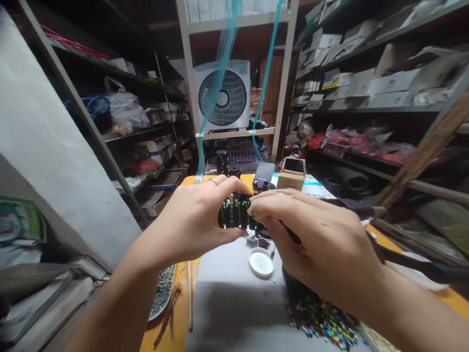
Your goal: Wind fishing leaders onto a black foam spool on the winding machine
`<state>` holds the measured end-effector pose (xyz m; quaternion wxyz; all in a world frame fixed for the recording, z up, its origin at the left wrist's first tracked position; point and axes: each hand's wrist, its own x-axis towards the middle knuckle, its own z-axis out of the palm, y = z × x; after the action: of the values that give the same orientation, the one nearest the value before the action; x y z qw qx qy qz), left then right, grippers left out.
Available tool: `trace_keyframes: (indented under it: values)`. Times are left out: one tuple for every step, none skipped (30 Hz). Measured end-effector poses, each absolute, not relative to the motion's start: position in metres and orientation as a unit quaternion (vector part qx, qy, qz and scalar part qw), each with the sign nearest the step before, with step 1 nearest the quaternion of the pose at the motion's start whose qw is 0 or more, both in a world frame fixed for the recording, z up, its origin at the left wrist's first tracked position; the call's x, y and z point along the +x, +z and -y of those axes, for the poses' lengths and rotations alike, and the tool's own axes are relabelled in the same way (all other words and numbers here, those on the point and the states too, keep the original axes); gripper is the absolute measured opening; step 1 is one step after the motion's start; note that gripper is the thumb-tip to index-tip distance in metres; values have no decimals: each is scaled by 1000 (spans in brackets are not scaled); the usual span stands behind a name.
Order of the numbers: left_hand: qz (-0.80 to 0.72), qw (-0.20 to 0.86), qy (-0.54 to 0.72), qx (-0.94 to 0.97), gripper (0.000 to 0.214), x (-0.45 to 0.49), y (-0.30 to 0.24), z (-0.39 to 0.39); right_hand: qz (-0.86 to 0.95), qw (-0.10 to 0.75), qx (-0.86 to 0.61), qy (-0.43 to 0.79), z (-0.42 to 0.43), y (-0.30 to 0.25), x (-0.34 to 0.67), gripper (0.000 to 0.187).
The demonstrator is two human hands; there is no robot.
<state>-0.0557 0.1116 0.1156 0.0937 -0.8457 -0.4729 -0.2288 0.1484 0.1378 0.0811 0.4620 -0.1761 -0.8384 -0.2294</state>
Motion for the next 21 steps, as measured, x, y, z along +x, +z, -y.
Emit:
trace_keyframes:
  values:
    - [472,95,-228,-846,40,-56,115,-112,837,462,-179,-233,-138,81,149,16]
    - [471,96,-227,-847,39,-55,115,-112,836,461,-180,-235,-138,80,149,16]
    - [472,97,-225,-847,39,-55,115,-112,837,459,-180,-239,-138,80,149,17]
    - [472,99,-224,-847,38,-55,115,-112,838,454,-179,-244,-138,80,150,16]
    - [471,103,-223,-847,38,-55,115,-112,839,449,-180,-247,-139,80,150,16]
    - [471,108,-222,-847,38,-55,115,-112,841,446,-182,-247,-139,81,150,15]
    - [470,113,-220,-847,38,-55,115,-112,843,441,-185,-247,-139,81,150,15]
    - [469,118,-218,-848,38,-55,115,-112,844,438,-187,-248,-139,82,150,16]
    - [469,121,-217,-848,38,-56,115,-112,844,437,-188,-248,-139,82,150,17]
    - [469,122,-217,-848,38,-56,115,-112,845,437,-188,-245,-139,82,151,18]
    - [469,123,-216,-848,38,-56,115,-112,845,438,-187,-242,-139,83,151,19]
    - [469,122,-217,-848,39,-57,115,-112,847,437,-184,-239,-139,83,151,20]
    - [469,120,-218,-847,39,-57,115,-113,850,435,-180,-236,-140,83,151,21]
    - [469,119,-219,-847,38,-57,115,-113,852,434,-178,-233,-140,83,152,22]
    - [469,118,-218,-848,38,-57,115,-113,853,433,-174,-234,-140,82,152,23]
    - [468,119,-217,-848,37,-57,115,-113,853,433,-171,-235,-140,81,153,23]
    - [468,120,-217,-848,37,-57,115,-114,852,436,-168,-237,-140,80,154,24]
    - [468,123,-217,-848,37,-56,115,-114,849,442,-168,-234,-140,78,155,25]
    - [468,125,-215,-848,37,-56,115,-114,846,450,-174,-226,-141,75,156,25]
    - [468,127,-214,-848,37,-56,115,-114,842,458,-188,-215,-142,72,157,26]
    - [468,129,-214,-848,37,-56,115,-114,836,466,-208,-202,-142,69,158,26]
